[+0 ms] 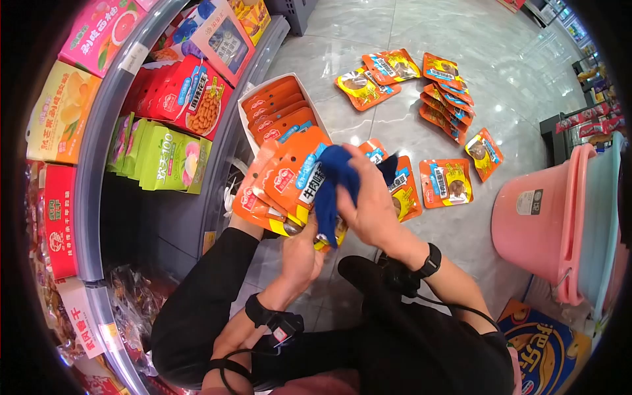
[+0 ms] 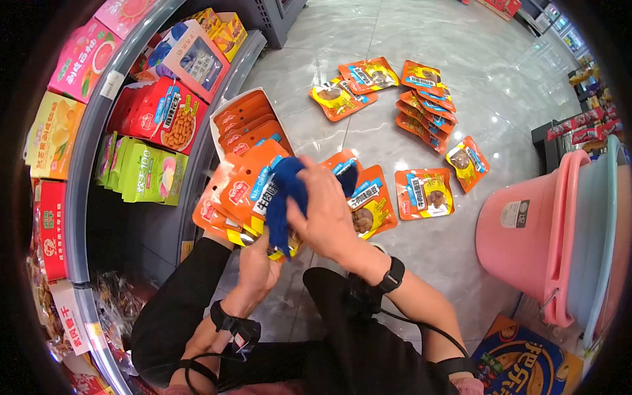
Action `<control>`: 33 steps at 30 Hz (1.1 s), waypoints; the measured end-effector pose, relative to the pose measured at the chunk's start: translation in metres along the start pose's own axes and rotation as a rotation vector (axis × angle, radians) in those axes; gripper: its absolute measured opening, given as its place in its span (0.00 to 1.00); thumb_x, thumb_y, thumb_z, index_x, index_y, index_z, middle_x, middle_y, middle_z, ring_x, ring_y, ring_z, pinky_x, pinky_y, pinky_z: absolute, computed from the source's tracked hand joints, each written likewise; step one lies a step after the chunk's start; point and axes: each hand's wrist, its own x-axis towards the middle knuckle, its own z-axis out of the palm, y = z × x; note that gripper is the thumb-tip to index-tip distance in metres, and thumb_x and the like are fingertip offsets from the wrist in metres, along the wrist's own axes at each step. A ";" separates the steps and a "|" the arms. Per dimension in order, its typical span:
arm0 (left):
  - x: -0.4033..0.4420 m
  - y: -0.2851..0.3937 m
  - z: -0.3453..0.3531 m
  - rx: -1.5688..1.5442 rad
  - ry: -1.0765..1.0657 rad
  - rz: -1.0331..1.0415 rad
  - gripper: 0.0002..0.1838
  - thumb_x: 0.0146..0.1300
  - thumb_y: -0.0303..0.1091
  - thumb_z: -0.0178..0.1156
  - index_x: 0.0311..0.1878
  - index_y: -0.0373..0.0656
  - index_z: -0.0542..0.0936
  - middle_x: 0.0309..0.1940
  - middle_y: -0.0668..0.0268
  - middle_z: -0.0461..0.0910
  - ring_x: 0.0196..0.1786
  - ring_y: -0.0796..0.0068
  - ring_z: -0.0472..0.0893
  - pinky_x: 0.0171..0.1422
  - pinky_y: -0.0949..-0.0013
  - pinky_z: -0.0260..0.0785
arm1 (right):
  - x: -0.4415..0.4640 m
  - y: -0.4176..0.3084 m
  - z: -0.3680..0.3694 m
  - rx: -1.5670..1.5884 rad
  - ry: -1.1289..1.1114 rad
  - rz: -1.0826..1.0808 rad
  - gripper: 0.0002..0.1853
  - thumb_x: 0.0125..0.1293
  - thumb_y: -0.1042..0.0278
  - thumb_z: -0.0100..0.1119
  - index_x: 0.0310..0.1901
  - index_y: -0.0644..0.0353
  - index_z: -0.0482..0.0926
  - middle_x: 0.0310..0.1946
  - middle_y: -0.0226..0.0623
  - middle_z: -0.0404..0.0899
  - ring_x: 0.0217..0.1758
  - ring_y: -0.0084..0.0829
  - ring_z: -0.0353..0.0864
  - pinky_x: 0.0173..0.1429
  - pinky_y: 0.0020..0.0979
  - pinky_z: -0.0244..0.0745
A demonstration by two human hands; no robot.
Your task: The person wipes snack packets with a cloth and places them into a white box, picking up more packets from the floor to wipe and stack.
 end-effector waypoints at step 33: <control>0.018 0.019 -0.006 0.428 -0.409 -0.019 0.23 0.62 0.29 0.58 0.59 0.37 0.67 0.52 0.63 0.74 0.54 0.74 0.74 0.58 0.69 0.67 | 0.005 0.009 -0.076 0.645 -0.231 0.672 0.23 0.64 0.65 0.58 0.56 0.63 0.62 0.49 0.35 0.70 0.53 0.24 0.69 0.58 0.28 0.65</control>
